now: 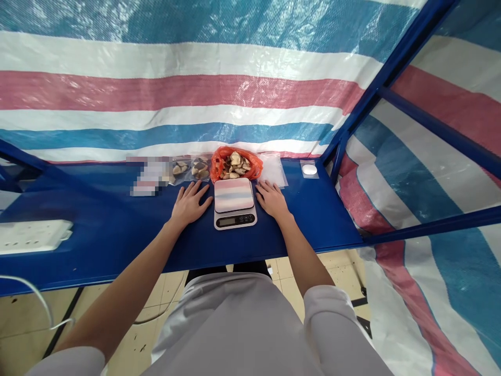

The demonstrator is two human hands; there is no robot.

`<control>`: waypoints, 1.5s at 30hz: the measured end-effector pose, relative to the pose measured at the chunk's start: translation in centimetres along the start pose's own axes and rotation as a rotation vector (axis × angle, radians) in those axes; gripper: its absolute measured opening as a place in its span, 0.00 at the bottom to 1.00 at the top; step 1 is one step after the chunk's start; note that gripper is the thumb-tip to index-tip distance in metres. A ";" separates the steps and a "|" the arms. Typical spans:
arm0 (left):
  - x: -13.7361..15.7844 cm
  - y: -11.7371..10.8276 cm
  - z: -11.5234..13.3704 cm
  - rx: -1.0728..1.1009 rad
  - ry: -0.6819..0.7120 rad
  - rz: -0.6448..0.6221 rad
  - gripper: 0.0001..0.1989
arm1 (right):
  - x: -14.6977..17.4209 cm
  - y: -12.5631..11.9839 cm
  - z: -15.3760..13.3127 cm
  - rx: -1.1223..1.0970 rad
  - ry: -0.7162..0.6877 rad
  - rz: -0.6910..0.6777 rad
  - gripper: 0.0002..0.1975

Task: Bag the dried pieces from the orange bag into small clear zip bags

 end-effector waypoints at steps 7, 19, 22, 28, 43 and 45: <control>-0.5 -1.1 -0.9 0.151 0.016 0.181 0.24 | -0.1 -1.1 1.2 -0.146 0.037 0.187 0.21; -6.2 -2.3 -1.8 0.082 0.166 0.154 0.26 | -2.2 -0.4 2.8 -0.001 0.029 0.088 0.19; -6.9 -1.5 -1.8 0.026 0.236 0.059 0.30 | -1.9 0.5 2.8 0.010 0.019 0.091 0.19; -8.1 -0.9 -1.9 -0.043 0.255 -0.003 0.31 | -1.7 0.9 2.9 0.036 0.002 0.129 0.19; -9.5 -0.7 -2.3 0.005 0.213 0.079 0.23 | -1.7 0.7 2.7 0.017 0.002 0.128 0.19; -9.7 -0.8 -2.3 0.028 0.198 0.082 0.22 | -1.7 0.7 2.7 0.016 0.002 0.127 0.19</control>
Point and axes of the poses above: each hand's wrist, its own x-axis away from the middle knuckle, its own y-axis out of the palm, z = x × y, the point moved 4 cm from there along -x, towards the middle knuckle, and after that the axes turned 7 degrees about -y, right-handed, at the moved point
